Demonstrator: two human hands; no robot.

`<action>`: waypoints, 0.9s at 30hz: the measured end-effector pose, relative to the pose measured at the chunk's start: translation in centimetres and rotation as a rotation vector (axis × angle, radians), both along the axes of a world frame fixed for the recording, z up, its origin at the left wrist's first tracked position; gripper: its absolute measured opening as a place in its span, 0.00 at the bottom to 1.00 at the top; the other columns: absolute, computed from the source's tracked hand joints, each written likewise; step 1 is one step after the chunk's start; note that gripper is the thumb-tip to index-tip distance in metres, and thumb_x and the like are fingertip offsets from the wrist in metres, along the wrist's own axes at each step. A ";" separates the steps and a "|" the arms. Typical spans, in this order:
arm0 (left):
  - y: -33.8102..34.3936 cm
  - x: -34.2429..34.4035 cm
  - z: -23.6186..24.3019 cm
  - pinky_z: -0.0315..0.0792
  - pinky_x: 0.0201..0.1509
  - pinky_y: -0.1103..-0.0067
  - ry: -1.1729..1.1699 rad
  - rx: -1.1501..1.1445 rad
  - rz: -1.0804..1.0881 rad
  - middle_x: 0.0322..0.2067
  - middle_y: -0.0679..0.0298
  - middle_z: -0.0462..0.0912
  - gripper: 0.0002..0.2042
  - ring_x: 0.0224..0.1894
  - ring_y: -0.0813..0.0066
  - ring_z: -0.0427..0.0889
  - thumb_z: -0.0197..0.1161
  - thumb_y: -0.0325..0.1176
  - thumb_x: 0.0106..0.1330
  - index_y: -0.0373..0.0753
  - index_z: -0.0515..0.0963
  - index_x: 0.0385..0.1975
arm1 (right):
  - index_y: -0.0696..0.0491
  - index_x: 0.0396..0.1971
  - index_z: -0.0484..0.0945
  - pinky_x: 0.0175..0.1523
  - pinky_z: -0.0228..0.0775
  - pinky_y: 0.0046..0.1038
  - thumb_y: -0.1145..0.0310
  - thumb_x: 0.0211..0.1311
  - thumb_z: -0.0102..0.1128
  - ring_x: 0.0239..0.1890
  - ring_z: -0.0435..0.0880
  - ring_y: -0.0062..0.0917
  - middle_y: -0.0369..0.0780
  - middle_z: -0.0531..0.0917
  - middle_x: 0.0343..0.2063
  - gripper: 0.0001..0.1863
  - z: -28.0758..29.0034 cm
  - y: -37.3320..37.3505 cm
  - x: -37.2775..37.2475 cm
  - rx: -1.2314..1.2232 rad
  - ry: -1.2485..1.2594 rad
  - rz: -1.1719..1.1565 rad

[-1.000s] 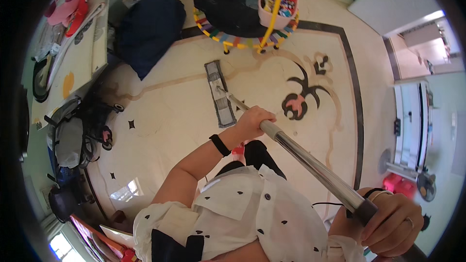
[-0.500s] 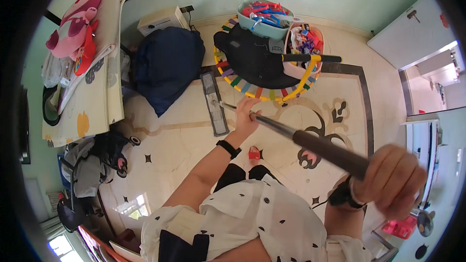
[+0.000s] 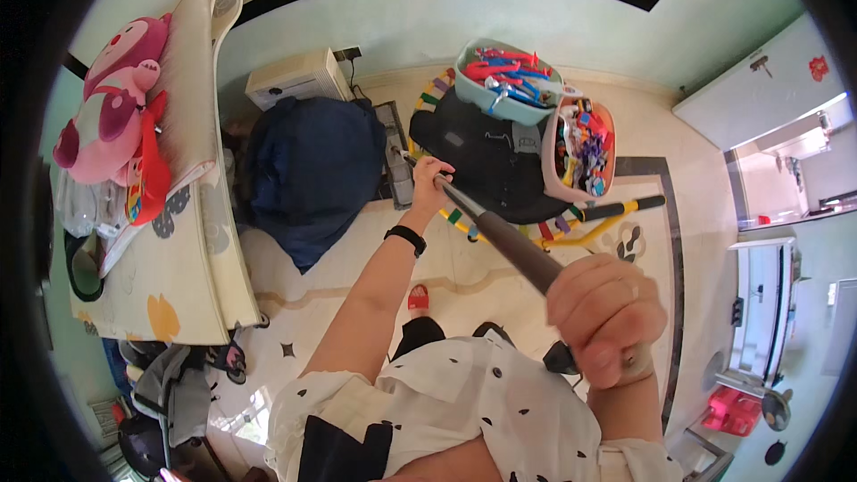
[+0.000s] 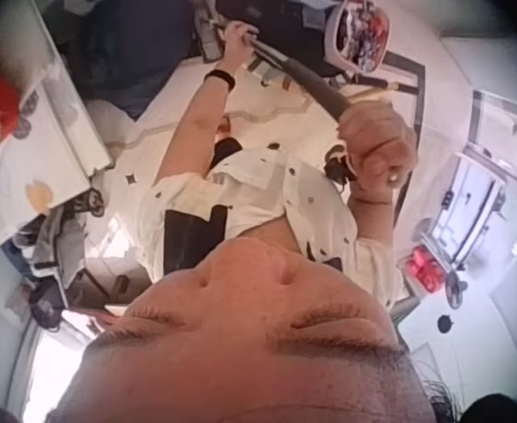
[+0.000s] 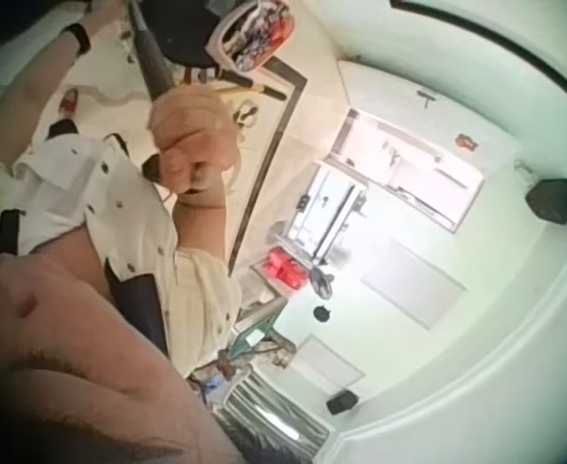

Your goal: The recorder mops the tiled floor throughout multiple rooms of a house.

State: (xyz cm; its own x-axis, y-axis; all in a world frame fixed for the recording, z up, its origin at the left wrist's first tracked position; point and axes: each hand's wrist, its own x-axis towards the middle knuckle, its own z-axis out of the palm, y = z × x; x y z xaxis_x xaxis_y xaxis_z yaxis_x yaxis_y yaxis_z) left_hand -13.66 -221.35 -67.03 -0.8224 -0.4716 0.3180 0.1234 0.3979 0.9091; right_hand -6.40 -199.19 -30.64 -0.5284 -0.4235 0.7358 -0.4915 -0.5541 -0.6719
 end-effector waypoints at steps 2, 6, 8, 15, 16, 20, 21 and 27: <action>-1.4 -2.8 1.2 0.68 0.44 0.68 0.095 -0.186 0.049 0.30 0.60 0.67 0.11 0.36 0.58 0.70 0.56 0.16 0.42 0.40 0.75 0.24 | 0.50 0.16 0.60 0.17 0.64 0.23 0.67 0.62 0.52 0.08 0.66 0.21 0.32 0.67 0.08 0.16 0.4 -1.9 -2.0 0.026 -0.019 -0.051; -7.2 -6.9 0.3 0.65 0.43 0.63 0.116 -0.224 -0.002 0.25 0.59 0.71 0.11 0.38 0.54 0.71 0.54 0.16 0.43 0.43 0.76 0.23 | 0.50 0.16 0.59 0.19 0.63 0.25 0.66 0.64 0.47 0.09 0.65 0.19 0.34 0.68 0.08 0.16 -1.9 -5.4 -5.7 0.092 0.019 -0.144; -8.4 -7.0 0.2 0.67 0.39 0.67 -0.055 -0.228 -0.129 0.24 0.55 0.72 0.11 0.34 0.53 0.72 0.54 0.14 0.42 0.39 0.72 0.22 | 0.50 0.18 0.59 0.19 0.63 0.24 0.67 0.65 0.46 0.09 0.65 0.19 0.34 0.67 0.08 0.15 -1.3 -6.4 -6.1 0.047 -0.100 -0.161; -8.9 -8.5 5.2 0.66 0.35 0.68 -0.012 -0.262 -0.231 0.21 0.56 0.73 0.07 0.31 0.52 0.72 0.60 0.22 0.43 0.40 0.70 0.20 | 0.50 0.17 0.58 0.18 0.60 0.23 0.72 0.64 0.41 0.08 0.61 0.17 0.33 0.64 0.07 0.14 5.6 -10.6 -10.0 0.018 -0.118 -0.283; -8.6 -8.8 5.7 0.66 0.34 0.67 -0.036 -0.229 -0.235 0.21 0.56 0.73 0.07 0.31 0.52 0.72 0.60 0.23 0.44 0.40 0.70 0.20 | 0.51 0.16 0.58 0.17 0.59 0.23 0.72 0.64 0.39 0.07 0.59 0.17 0.33 0.62 0.07 0.14 6.5 -11.2 -10.9 0.010 -0.167 -0.327; -8.9 -12.1 7.2 0.66 0.30 0.66 -0.062 -0.081 -0.281 0.20 0.54 0.73 0.06 0.29 0.52 0.73 0.59 0.23 0.44 0.39 0.69 0.20 | 0.50 0.16 0.57 0.16 0.57 0.22 0.72 0.64 0.37 0.07 0.55 0.15 0.32 0.59 0.07 0.15 8.5 -13.0 -13.2 -0.057 -0.169 -0.420; -8.9 -12.6 7.4 0.66 0.29 0.67 -0.073 -0.024 -0.380 0.19 0.54 0.72 0.05 0.27 0.52 0.73 0.56 0.22 0.44 0.38 0.69 0.21 | 0.50 0.16 0.57 0.16 0.58 0.22 0.72 0.64 0.37 0.07 0.55 0.15 0.33 0.60 0.07 0.15 8.7 -13.4 -12.9 -0.074 -0.181 -0.493; -16.7 -16.0 7.4 0.67 0.28 0.74 -0.058 -0.028 -0.596 0.20 0.55 0.73 0.04 0.26 0.58 0.75 0.56 0.23 0.47 0.37 0.69 0.22 | 0.49 0.17 0.55 0.18 0.59 0.24 0.69 0.66 0.36 0.08 0.57 0.17 0.33 0.61 0.08 0.14 7.9 -22.8 -12.6 -0.011 -0.083 -0.555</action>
State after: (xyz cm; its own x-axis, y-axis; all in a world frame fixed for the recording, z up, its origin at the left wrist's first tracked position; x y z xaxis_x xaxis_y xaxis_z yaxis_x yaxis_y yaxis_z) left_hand -29.70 -238.08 -59.60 -0.9591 0.0839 0.2702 0.2829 0.2998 0.9111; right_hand -19.01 -221.94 -22.71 -0.7259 -0.0580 0.6853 -0.6574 -0.2344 -0.7162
